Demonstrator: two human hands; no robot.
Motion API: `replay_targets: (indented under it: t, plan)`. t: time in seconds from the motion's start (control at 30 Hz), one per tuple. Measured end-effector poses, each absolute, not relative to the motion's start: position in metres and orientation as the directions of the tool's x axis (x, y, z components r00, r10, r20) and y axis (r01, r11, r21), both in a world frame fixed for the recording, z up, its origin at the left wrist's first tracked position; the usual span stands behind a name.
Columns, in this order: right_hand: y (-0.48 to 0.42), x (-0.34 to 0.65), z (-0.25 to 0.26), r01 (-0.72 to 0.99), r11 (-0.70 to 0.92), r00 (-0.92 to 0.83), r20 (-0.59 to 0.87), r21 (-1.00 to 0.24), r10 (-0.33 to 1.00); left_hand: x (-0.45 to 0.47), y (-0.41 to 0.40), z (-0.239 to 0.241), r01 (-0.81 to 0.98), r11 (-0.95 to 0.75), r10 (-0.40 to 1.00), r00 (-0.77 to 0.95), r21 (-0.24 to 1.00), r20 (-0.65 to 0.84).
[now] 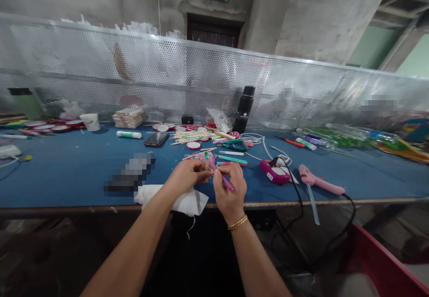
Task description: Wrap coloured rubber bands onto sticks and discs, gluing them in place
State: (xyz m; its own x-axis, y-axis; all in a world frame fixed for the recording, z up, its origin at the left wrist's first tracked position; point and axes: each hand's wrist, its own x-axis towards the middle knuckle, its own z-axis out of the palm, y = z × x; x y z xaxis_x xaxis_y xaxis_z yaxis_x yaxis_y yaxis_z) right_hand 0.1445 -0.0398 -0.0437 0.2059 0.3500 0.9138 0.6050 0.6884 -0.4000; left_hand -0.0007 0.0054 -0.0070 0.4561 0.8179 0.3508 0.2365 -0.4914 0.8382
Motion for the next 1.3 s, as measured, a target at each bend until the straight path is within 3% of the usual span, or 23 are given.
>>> replay_targets:
  t: [1.3]
  plan:
    - [-0.04,0.1429,-0.043,0.636,0.69,0.159,0.933,-0.346,0.321,-0.001,0.0051,-0.0071,0.279,-0.49,0.831,0.437,0.826,0.345]
